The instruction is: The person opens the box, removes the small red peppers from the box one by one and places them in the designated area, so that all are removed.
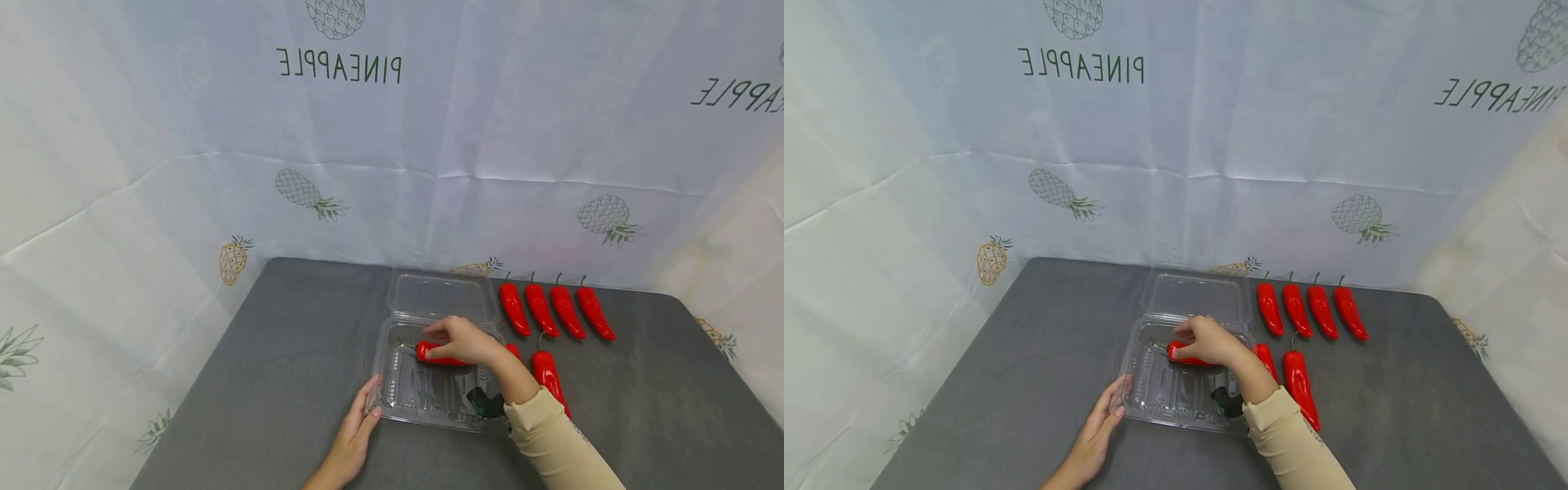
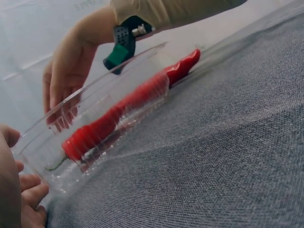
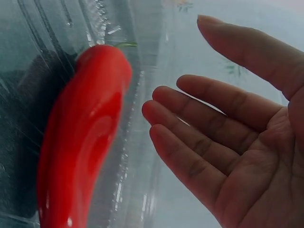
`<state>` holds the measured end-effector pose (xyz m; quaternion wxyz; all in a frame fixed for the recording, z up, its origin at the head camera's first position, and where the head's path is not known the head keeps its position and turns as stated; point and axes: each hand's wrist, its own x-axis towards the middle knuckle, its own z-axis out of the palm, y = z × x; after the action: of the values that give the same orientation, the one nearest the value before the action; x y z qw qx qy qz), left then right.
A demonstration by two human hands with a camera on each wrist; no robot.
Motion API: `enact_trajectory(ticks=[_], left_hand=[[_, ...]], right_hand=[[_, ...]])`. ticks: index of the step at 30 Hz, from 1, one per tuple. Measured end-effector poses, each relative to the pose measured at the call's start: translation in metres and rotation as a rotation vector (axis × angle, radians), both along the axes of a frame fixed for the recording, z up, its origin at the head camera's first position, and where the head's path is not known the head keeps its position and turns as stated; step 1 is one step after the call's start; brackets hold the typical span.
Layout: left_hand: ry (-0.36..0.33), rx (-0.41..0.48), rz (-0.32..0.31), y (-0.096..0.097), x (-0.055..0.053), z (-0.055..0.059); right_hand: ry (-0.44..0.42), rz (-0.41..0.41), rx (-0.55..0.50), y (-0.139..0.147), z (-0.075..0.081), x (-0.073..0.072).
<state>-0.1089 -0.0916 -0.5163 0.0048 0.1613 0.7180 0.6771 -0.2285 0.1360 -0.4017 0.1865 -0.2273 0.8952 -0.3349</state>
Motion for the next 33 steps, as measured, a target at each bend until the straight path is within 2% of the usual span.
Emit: enact_trajectory(ticks=[11, 17, 21, 28, 33], left_hand=[[0.012, 0.016, -0.003, 0.001, 0.000, 0.000], [0.033, 0.026, 0.007, 0.001, 0.000, -0.001], [0.025, 0.017, 0.005, 0.001, 0.000, -0.001], [0.011, 0.010, -0.009, 0.001, 0.000, 0.000], [0.026, 0.020, -0.004, 0.001, 0.000, -0.001]], right_hand=[[0.070, -0.017, 0.139, -0.009, -0.016, -0.002], [0.039, -0.042, 0.154, -0.012, -0.029, -0.005], [0.032, -0.053, 0.164, -0.012, -0.031, -0.004], [0.052, -0.016, 0.171, -0.009, -0.032, -0.004], [0.067, 0.014, 0.165, -0.007, -0.034, -0.006]])
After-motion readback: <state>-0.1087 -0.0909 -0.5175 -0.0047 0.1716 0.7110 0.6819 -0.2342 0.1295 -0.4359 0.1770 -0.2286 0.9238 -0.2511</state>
